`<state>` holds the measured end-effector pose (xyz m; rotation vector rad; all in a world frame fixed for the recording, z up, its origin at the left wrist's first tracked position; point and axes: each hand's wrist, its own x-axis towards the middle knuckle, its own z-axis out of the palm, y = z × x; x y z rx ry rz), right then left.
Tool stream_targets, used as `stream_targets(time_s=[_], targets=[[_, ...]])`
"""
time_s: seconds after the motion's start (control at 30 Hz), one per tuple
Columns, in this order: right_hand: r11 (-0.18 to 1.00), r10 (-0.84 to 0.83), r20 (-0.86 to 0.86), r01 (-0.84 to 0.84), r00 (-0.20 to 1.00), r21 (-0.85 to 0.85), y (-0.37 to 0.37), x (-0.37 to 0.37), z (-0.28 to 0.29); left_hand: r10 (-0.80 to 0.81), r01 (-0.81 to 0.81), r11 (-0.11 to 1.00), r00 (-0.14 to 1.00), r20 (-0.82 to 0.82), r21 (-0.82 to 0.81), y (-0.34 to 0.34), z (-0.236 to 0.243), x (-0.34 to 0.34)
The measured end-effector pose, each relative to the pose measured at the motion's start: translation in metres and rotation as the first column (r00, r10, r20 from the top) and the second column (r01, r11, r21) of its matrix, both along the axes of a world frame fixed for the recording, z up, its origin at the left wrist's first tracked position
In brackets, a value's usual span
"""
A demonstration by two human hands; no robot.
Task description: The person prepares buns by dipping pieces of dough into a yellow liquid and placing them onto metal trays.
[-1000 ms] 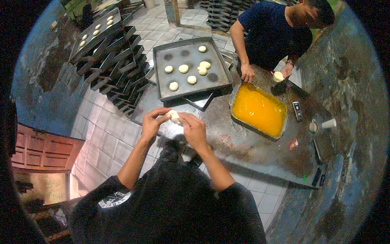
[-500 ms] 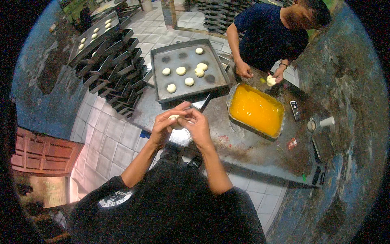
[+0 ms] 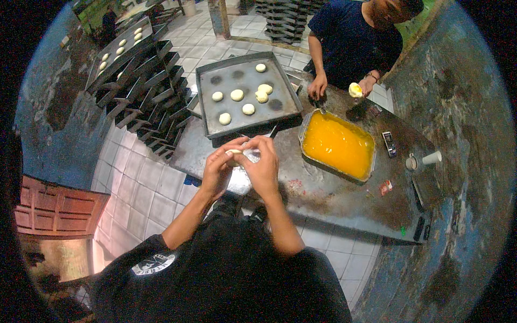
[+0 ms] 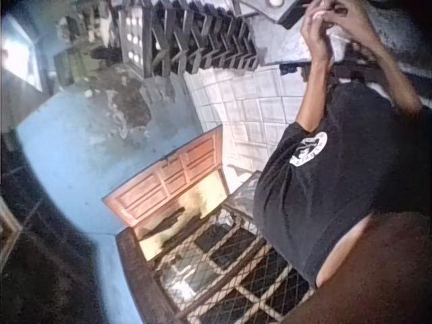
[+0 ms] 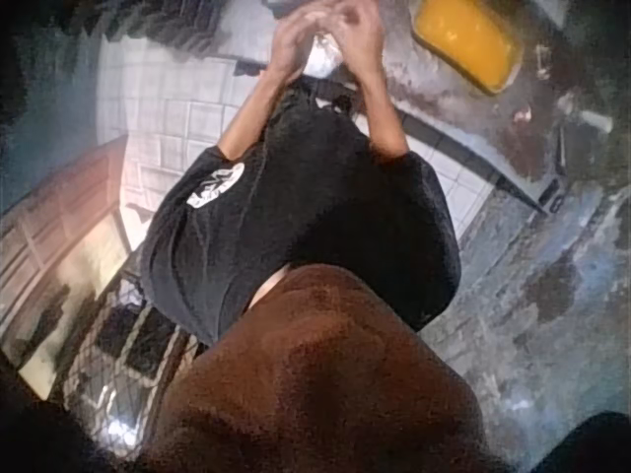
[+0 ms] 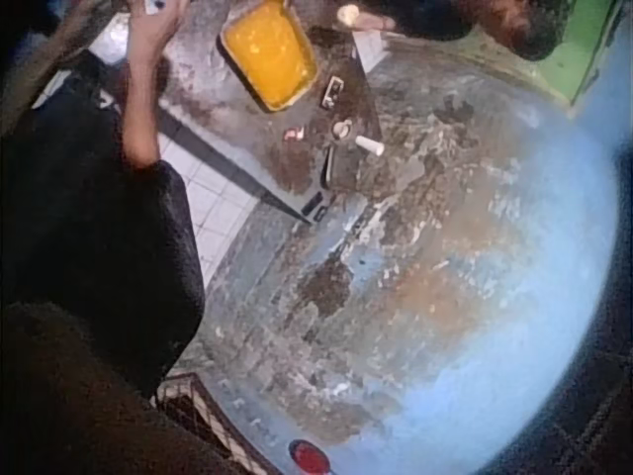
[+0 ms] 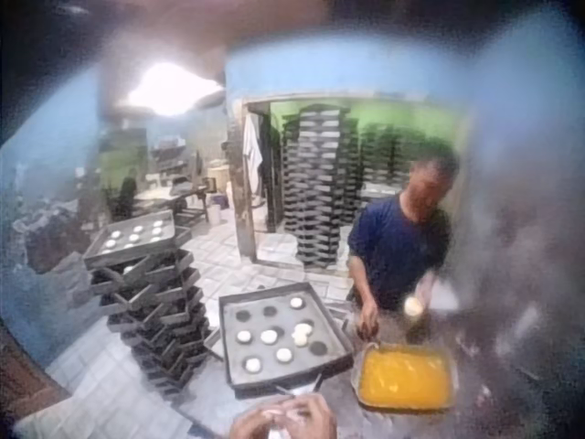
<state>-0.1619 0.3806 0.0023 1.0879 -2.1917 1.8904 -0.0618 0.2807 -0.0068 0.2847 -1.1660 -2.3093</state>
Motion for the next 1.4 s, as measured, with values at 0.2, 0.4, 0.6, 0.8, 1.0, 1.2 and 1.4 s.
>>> stream_targets(time_s=[0.2, 0.4, 0.6, 0.8, 1.0, 1.2, 1.4], targets=[[0.988, 0.097, 0.279, -0.126, 0.955, 0.09, -0.008, -0.002, -0.008, 0.049, -0.059, 0.991, 0.995, 0.085, 0.119, -0.011, -0.009, -0.004], [0.983, 0.147, 0.146, -0.16, 0.978, 0.086, -0.033, 0.011, -0.007, 0.117, -0.183, 0.949, 0.96, 0.254, 0.256, -0.037, -0.019, -0.005], [0.993, 0.097, 0.275, -0.114, 0.957, 0.044, -0.076, -0.011, -0.012, 0.111, -0.125, 0.971, 0.991, 0.081, 0.203, -0.064, -0.021, -0.013], [0.939, 0.098, 0.405, -0.219, 0.909, 0.265, -0.118, -0.012, -0.016, 0.259, -0.276, 0.959, 0.949, 0.178, 0.072, -0.1, -0.044, -0.022], [0.924, 0.242, 0.399, -0.335, 0.885, 0.183, -0.169, 0.0, -0.023, 0.332, -0.431, 0.875, 0.866, 0.373, 0.22, -0.159, -0.074, -0.026], [0.79, 0.159, 0.233, -0.265, 0.959, 0.553, -0.241, -0.025, -0.032, 0.337, -0.39, 0.908, 0.897, 0.287, 0.152, -0.212, -0.072, -0.03], [0.681, 0.297, 0.955, -0.703, 0.011, -0.204, -0.292, -0.062, -0.068, 0.165, -0.088, 0.895, 0.976, 0.141, -0.438, -0.297, -0.092, -0.025]])
